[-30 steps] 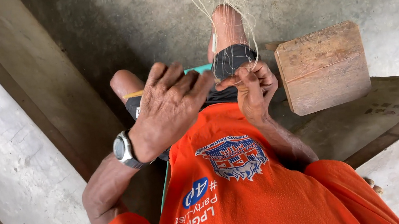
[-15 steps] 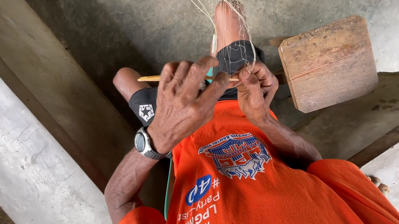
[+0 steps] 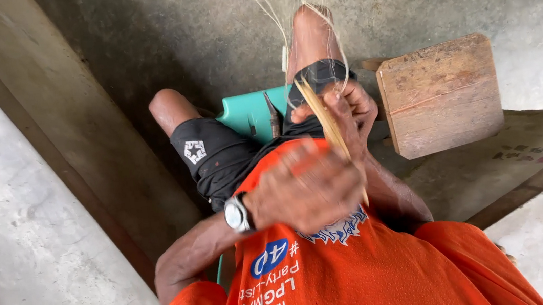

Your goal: A person is weaving a fishing net using a wooden shuttle to create mesh loops.

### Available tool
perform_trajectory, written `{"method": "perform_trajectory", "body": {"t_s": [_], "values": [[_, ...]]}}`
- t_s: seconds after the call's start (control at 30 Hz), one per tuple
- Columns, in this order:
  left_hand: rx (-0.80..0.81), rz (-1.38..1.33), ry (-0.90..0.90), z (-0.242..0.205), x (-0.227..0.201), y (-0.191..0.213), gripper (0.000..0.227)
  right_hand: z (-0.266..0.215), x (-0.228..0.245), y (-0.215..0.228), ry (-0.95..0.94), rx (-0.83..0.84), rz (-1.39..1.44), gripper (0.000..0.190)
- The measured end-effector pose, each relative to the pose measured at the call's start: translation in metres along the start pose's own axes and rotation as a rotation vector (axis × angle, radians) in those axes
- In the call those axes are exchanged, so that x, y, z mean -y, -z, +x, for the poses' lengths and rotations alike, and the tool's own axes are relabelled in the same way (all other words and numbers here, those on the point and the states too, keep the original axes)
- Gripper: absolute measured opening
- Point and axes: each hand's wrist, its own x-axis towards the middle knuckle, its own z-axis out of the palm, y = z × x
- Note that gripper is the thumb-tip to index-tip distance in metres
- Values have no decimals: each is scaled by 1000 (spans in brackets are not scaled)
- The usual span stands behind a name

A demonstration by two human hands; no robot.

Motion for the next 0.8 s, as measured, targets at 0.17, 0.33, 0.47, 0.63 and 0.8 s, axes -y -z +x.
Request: {"method": "perform_trajectory", "body": {"t_s": [0.17, 0.33, 0.47, 0.63, 0.8], "values": [[-38, -74, -28, -11, -24, 12, 22, 14, -32, 45, 15, 138, 96, 23], [-17, -263, 86, -30, -18, 16, 14, 14, -32, 48, 81, 245, 47, 20], [-85, -498, 115, -23, -17, 13, 9, 16, -54, 65, 198, 292, 132, 26], [85, -134, -240, 20, -7, 24, 7, 16, -42, 75, 141, 280, 62, 19], [21, -11, -308, 17, -30, -36, 13, 28, -56, 91, 397, 213, -111, 45]]}}
